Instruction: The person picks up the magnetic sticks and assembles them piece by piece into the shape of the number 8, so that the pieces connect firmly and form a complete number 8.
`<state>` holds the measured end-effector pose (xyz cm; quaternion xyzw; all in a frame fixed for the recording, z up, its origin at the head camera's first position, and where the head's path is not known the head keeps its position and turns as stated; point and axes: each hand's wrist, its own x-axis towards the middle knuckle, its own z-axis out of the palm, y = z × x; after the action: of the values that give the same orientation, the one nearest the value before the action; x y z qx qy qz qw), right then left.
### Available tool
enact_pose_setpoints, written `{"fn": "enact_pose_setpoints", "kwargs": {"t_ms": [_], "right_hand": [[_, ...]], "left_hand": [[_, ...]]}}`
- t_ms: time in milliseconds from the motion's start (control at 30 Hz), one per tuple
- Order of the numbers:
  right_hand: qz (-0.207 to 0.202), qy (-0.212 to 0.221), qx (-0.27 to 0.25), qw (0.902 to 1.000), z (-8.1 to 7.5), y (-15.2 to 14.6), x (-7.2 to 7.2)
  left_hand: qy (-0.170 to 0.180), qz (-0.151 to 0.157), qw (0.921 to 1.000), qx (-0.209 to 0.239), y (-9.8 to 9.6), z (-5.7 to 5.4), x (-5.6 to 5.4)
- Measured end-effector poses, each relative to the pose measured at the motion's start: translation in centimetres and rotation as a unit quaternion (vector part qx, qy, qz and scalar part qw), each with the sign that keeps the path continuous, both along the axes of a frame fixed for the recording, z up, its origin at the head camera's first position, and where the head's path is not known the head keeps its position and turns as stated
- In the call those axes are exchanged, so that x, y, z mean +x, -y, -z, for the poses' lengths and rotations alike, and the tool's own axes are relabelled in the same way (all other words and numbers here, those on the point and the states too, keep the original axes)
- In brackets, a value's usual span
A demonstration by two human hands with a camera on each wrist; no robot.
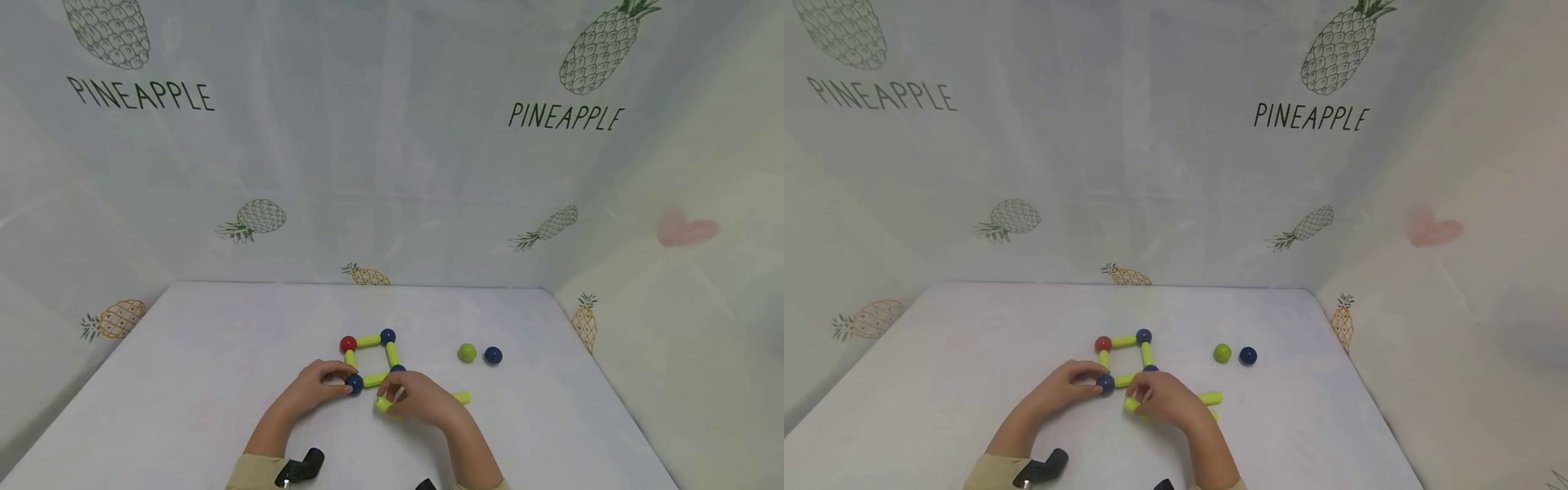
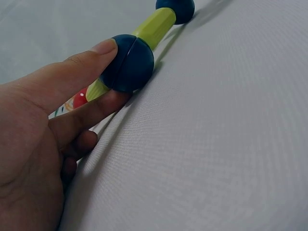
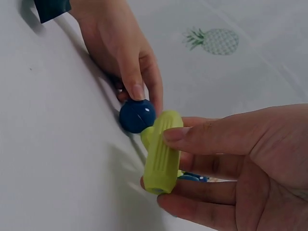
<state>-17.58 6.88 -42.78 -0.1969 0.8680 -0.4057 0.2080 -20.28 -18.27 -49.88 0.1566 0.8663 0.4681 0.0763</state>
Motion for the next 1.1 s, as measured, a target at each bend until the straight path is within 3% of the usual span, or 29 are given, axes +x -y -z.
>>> {"fn": "enact_pose_setpoints", "kwargs": {"t_ms": [533, 1100], "right_hand": [[0.051, 0.04, -0.047, 0.9968, 1.5, 1.5, 0.0], [0.076, 0.059, -0.084, 0.9918, 2.6, 3.3, 0.4]], "left_hand": [[0.003, 0.002, 1.0, 0.005, 0.0, -0.3, 0.2], [-0.002, 0.002, 1.0, 0.001, 0.2, -0.2, 0.1]]}}
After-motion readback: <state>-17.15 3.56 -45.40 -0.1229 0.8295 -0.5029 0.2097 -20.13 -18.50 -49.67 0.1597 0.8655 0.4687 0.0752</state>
